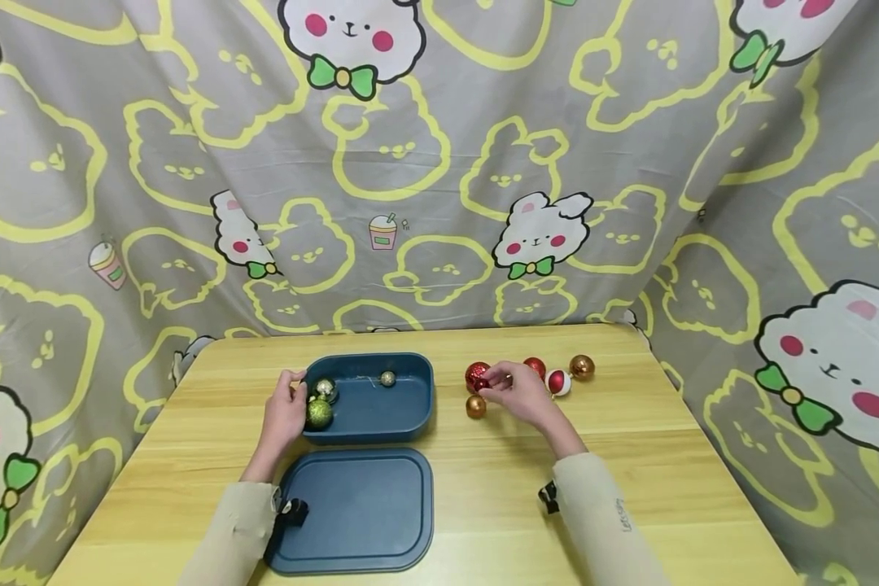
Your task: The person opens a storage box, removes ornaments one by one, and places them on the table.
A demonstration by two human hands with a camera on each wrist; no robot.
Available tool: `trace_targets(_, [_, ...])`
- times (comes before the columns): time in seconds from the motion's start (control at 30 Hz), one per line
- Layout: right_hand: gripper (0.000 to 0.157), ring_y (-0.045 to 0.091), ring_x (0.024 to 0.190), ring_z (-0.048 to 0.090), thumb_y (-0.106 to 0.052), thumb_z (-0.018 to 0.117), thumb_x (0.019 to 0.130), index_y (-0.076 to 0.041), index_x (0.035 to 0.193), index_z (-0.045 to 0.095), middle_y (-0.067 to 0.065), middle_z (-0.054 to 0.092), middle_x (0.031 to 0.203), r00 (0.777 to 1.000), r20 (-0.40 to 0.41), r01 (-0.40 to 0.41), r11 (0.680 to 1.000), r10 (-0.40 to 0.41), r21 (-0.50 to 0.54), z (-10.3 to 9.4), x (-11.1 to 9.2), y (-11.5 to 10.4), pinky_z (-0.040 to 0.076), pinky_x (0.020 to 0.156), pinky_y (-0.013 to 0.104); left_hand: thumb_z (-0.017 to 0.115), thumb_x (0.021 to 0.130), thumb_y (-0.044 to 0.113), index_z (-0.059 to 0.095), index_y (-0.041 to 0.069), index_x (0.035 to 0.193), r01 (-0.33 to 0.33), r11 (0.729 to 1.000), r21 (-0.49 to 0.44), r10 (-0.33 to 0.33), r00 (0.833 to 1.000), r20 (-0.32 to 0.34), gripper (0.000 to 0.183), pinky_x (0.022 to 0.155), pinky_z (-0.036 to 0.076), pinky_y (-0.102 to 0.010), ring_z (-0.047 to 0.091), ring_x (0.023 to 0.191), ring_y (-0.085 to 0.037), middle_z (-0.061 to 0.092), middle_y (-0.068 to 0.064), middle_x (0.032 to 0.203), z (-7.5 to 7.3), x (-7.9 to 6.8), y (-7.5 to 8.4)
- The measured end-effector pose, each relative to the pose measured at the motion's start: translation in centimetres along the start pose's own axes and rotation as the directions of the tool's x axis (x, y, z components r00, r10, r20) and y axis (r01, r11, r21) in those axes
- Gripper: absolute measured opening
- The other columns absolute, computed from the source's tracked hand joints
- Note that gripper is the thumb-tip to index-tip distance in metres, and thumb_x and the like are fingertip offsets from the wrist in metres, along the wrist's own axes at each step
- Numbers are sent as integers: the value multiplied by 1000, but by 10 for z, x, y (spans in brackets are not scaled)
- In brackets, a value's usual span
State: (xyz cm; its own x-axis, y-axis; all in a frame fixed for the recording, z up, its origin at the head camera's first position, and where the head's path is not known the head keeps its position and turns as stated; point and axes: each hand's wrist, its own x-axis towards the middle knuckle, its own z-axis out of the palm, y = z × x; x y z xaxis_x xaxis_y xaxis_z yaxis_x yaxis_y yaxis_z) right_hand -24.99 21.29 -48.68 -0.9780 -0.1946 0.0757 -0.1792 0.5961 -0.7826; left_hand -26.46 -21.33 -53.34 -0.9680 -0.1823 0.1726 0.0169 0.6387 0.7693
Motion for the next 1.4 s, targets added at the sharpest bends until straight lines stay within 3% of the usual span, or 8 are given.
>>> trace_targets(0.33, [25, 18, 87, 67, -14, 80, 90, -3, 111, 73, 9, 72, 99, 999, -11, -36, 999, 35, -9, -9, -10, 23, 55, 78, 28, 43, 111, 14, 53, 6, 135, 3, 1000, 6, -3, 1000, 3, 27, 57, 33, -34, 40, 58, -20, 45, -5, 69, 0, 0, -1])
trace_targets(0.73, [26, 18, 87, 66, -11, 80, 89, -3, 112, 72, 9, 72, 99, 993, 25, -112, 994, 112, 6, -1, -16, 36, 55, 78, 30, 43, 111, 15, 53, 7, 132, 6, 1000, -4, -6, 1000, 3, 24, 57, 34, -34, 41, 58, -20, 49, -7, 72, -1, 1, 0])
trace_targets(0.93, [22, 18, 84, 65, -8, 80, 88, -2, 108, 72, 8, 71, 96, 993, 42, -110, 994, 110, -1, 6, -15, 40, 55, 76, 29, 42, 112, 16, 52, 7, 133, 10, 1000, -5, -10, 1000, 24, 25, 56, 34, -32, 40, 57, -19, 49, -6, 71, -2, -1, 0])
trace_targets(1.4, [23, 18, 84, 65, -8, 81, 87, -1, 107, 72, 9, 71, 96, 994, 54, -93, 994, 96, -54, 15, -13, 46, 55, 76, 29, 43, 111, 15, 53, 8, 134, 9, 1000, -9, -9, 1000, 7, 26, 57, 35, -33, 41, 58, -19, 47, -6, 71, 0, -1, -2])
